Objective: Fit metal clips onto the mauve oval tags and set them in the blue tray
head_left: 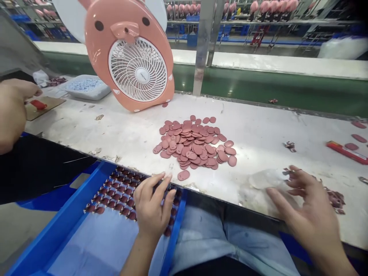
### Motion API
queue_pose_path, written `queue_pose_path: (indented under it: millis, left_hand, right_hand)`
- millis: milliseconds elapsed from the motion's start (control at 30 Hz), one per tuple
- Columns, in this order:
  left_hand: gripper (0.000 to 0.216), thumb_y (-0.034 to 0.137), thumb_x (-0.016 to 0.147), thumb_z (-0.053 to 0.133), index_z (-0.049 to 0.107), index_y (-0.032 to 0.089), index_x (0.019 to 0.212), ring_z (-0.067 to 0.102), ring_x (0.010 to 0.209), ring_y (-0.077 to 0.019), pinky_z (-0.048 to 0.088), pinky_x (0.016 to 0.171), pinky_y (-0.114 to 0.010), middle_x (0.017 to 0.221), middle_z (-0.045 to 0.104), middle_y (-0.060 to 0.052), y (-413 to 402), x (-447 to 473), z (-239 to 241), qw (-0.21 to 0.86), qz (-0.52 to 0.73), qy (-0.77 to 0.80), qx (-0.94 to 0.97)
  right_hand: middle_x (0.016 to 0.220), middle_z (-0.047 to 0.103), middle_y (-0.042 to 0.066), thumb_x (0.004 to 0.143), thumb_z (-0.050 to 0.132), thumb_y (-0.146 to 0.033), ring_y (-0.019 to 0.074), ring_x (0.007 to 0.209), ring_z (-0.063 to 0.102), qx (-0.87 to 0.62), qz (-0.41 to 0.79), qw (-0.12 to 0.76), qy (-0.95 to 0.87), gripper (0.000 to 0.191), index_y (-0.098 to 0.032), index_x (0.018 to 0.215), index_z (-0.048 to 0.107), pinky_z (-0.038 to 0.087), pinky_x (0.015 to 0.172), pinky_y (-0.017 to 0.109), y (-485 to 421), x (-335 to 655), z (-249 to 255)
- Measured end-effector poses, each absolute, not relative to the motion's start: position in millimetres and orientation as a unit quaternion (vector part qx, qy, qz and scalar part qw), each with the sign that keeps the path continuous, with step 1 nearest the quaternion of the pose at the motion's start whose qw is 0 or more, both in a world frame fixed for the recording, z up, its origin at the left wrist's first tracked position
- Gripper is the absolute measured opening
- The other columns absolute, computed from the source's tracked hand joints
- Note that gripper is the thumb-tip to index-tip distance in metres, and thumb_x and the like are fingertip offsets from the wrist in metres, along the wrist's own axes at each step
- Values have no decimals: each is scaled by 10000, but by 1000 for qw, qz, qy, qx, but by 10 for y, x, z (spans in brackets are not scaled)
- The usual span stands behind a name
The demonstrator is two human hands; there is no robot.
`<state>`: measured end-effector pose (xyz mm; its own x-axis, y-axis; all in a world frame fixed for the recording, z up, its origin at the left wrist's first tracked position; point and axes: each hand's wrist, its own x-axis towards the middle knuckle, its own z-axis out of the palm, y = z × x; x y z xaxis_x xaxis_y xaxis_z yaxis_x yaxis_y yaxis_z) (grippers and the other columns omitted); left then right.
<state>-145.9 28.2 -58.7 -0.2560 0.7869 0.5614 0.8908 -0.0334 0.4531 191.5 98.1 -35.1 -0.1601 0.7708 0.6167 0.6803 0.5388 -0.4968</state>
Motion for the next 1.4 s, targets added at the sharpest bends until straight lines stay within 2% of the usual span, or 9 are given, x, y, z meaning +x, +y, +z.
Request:
queue_pose_path:
  millis: [200,400,500,633,733,900,1000,1200,1400]
  left_hand:
    - [172,419,907,651,779,316,960,604,1051,-304,371,888,-470,1064,722,-53,591,-1178,-107,15,-264,-757,-598]
    - [109,329,936,609,700,299,885,611,991,-285,356,803,-442,993,728,-24,628,-1080,171,-14,-121,-734,-669]
    - [90,283,943,579,643,261,884,604,951,-299,361,765,-430,948,701,-41,669,-1066,242,-48,-90,-733,-673]
    - [90,235,925,557,605,243,849,615,880,-295,386,733,-413,883,682,-50,718,-1088,273,-113,-127,-734,-657]
    - [101,268,942,528,627,245,949,646,871,-245,460,743,-375,926,701,-42,666,-992,230,-165,-184,-724,-644]
    - [227,423,775,775,697,212,804,631,676,-167,483,522,-244,745,692,-24,318,-482,84,-562,-457,-578,-376]
    - [311,418,669,882,688,192,757,649,660,-139,478,475,-181,675,686,-7,101,-224,19,-697,-480,-494,-202]
    - [469,417,491,974,645,166,713,660,537,-105,439,364,-106,603,692,-1,-26,-142,-133,-810,-435,-377,-114]
    - [453,365,526,971,659,166,788,656,531,-85,463,383,-87,615,689,19,-22,-116,-286,-809,-472,-337,-94]
  right_hand:
    - [793,602,39,898,661,-518,255,746,544,-545,86,359,-753,298,-225,951,655,433,677,385,1090,1783,-348]
    - [1097,687,68,968,571,-403,268,1017,649,-514,191,433,-715,275,-221,1172,606,510,804,365,887,1739,-291]
    - [1098,682,70,961,557,-359,262,1023,645,-480,246,471,-698,245,-216,1155,605,527,776,335,754,1722,-289]
    - [1079,657,83,936,577,-341,257,965,638,-445,319,499,-672,254,-208,1151,604,545,754,338,640,1659,-316]
    - [992,621,68,964,520,-388,203,754,630,-420,391,511,-640,251,-213,1140,559,555,634,321,586,1556,-313]
    - [772,575,-15,890,693,-363,125,567,560,-393,530,477,-581,284,-237,1051,496,479,478,212,516,1371,-195]
    - [771,619,-11,895,701,-368,151,597,636,-354,607,446,-554,304,-248,1045,466,543,522,245,468,1357,-139]
    - [800,624,-26,947,636,-309,110,542,620,-336,639,421,-549,199,-271,1038,463,537,487,210,388,1419,-137]
    - [793,572,-32,913,651,-222,115,583,609,-384,531,453,-604,153,-267,986,525,549,505,201,363,1397,-154]
